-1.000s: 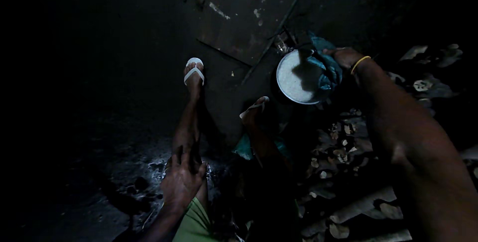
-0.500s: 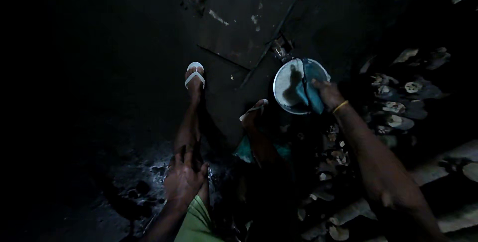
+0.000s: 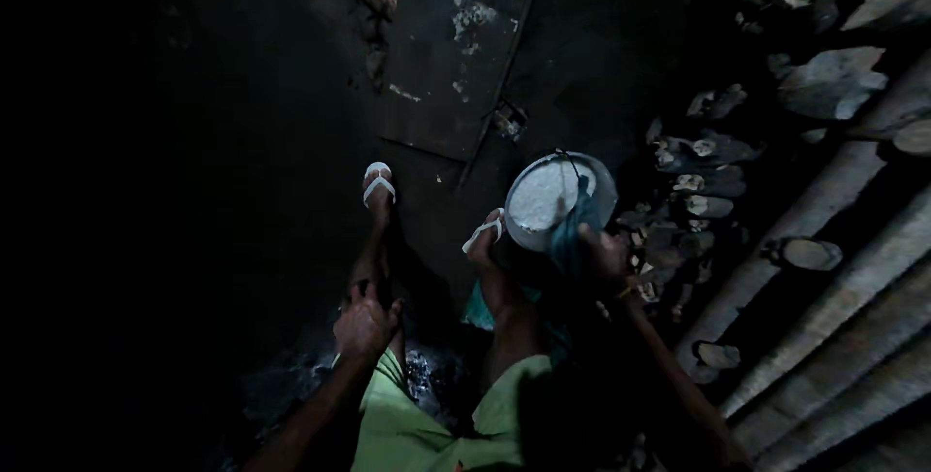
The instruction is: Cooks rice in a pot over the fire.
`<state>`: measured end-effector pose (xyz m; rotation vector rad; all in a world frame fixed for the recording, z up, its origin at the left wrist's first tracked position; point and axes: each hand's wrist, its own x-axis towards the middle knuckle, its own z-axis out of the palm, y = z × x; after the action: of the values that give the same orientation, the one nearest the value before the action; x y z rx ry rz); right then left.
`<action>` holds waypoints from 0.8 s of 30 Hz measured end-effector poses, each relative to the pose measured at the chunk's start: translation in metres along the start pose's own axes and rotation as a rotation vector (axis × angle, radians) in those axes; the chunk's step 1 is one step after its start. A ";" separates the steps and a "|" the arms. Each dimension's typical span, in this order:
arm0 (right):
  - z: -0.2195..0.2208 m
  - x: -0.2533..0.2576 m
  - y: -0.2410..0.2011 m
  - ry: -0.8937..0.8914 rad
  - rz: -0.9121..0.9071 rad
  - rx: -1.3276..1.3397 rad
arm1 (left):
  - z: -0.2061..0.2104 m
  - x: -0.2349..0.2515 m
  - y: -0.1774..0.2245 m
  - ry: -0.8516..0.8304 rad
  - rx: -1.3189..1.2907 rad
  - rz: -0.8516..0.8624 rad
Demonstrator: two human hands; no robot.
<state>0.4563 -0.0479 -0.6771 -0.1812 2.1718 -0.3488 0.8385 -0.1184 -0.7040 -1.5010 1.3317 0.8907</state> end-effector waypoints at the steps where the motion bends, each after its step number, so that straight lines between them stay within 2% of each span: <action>1: -0.003 -0.009 -0.007 -0.050 -0.027 -0.089 | -0.004 0.000 0.002 -0.009 0.009 -0.004; 4: -0.016 -0.016 -0.006 -0.126 -0.129 -0.292 | -0.010 -0.001 0.002 -0.010 0.037 -0.008; 6: -0.026 -0.018 -0.007 -0.100 -0.142 -0.278 | -0.012 0.002 0.001 -0.006 0.059 -0.005; 11: -0.022 -0.054 -0.024 0.022 0.076 0.104 | -0.023 -0.003 -0.014 -0.041 0.048 0.041; 14: -0.007 -0.082 -0.026 0.015 0.066 0.165 | -0.035 -0.008 -0.035 -0.050 -0.068 0.136; 17: -0.018 -0.105 -0.025 0.014 0.009 0.175 | -0.048 -0.017 -0.065 0.021 -0.348 0.228; 19: -0.025 -0.113 -0.024 0.121 0.020 0.281 | -0.060 -0.024 -0.088 0.056 -0.477 0.203; 21: -0.025 -0.121 -0.034 0.207 0.112 0.495 | -0.075 -0.039 -0.111 0.068 -0.550 0.148; 24: -0.018 -0.143 -0.057 0.204 0.203 0.767 | -0.089 -0.056 -0.143 0.055 -0.540 0.097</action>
<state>0.5253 -0.0619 -0.5395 0.5181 2.0681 -1.0784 0.9663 -0.1841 -0.5992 -1.8872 1.2690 1.3572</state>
